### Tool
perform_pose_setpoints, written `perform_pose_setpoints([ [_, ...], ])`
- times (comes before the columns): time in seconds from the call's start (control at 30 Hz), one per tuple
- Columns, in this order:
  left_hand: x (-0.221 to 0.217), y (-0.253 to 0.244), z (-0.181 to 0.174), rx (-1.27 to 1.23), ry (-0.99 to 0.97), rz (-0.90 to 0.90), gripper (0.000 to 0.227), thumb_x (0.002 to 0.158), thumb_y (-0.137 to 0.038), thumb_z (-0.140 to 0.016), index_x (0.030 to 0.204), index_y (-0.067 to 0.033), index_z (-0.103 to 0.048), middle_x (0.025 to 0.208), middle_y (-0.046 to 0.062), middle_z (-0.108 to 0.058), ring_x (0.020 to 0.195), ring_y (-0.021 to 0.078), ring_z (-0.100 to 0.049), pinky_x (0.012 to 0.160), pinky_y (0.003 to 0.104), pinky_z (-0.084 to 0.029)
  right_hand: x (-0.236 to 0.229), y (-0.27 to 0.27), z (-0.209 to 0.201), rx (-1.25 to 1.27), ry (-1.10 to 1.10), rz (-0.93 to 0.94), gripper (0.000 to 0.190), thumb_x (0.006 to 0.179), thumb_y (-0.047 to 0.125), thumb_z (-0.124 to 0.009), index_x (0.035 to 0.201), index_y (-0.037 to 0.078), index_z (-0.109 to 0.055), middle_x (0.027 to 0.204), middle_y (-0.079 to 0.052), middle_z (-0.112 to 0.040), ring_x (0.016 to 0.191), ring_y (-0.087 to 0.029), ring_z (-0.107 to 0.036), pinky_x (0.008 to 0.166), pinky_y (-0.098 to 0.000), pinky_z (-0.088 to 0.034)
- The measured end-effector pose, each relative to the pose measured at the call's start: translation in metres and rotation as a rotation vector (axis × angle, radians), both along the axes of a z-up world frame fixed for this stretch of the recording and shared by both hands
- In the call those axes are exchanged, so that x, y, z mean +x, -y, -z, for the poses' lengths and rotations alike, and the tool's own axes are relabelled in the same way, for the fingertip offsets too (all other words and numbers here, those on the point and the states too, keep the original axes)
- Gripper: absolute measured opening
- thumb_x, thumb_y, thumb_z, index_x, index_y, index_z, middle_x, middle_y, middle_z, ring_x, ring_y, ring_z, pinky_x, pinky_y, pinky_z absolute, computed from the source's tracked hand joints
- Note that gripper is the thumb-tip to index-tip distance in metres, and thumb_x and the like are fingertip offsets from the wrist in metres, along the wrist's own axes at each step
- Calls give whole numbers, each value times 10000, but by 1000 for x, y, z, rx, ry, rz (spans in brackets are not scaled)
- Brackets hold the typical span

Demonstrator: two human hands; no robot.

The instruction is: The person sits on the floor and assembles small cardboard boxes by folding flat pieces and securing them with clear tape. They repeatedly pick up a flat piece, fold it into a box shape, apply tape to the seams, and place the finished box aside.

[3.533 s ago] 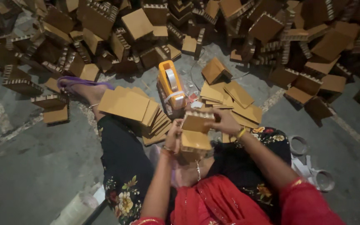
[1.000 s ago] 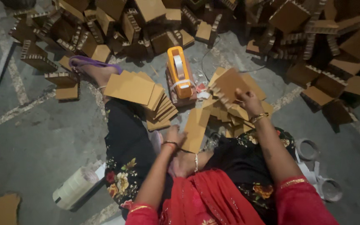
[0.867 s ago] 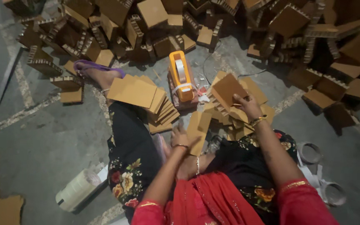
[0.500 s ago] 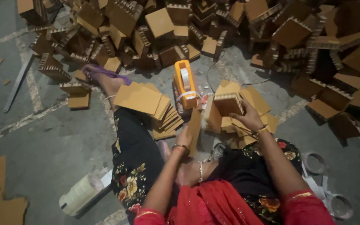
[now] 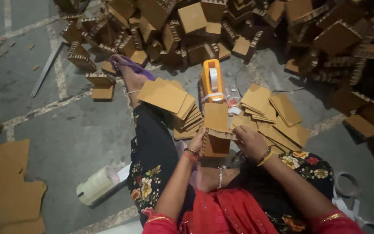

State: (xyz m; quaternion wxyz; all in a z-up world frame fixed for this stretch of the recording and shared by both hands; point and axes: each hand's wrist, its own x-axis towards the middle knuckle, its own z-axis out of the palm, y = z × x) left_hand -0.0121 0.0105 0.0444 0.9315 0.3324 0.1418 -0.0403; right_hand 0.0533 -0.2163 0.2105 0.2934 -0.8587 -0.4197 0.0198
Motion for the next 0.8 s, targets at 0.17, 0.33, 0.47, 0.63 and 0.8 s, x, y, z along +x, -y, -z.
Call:
perform_pose_setpoints([
  [0.17, -5, -14, 0, 31, 15, 203, 704, 1084, -265, -590, 1676, -246, -207, 1172, 130, -505, 932, 230, -516, 767, 354, -436, -6, -5, -13, 34, 35, -32, 394, 818, 72, -683, 1198, 151, -617, 982, -111, -616, 886, -364, -645, 720, -459, -536],
  [0.33, -11, -23, -27, 462, 150, 241, 1099, 795, 16, -733, 1632, -279, -86, 1166, 80, -554, 925, 158, -566, 731, 294, -522, -4, -5, -6, 2, -44, 45, 425, 808, 92, -701, 1209, 184, -591, 1033, -118, -601, 865, -373, -643, 719, -472, -535],
  [0.47, -8, -10, -26, 540, 256, 97, 947, 816, 59, -660, 1603, -179, -190, 1364, 58, -549, 1168, 118, -570, 929, 255, -515, -8, -5, 13, -85, -35, 70, 424, 825, 93, -691, 1224, 196, -590, 1060, -118, -599, 846, -392, -645, 690, -483, -536],
  [0.63, 5, -4, 13, 817, 303, 4, 802, 816, 98, -606, 1548, -115, -357, 1407, 77, -537, 1195, 198, -507, 993, 300, -449, -7, -8, 25, -51, -87, 83, 445, 847, 96, -679, 1268, 188, -570, 1066, -143, -593, 862, -399, -647, 710, -485, -537],
  [0.8, 4, 15, 39, 710, 341, -26, 710, 834, 149, -527, 1485, -101, -393, 1386, 70, -517, 1279, 159, -510, 1036, 284, -468, -3, -10, 20, 115, 51, 60, 536, 778, 108, -742, 1266, 66, -524, 1162, -166, -620, 1075, -426, -591, 894, -494, -502],
])
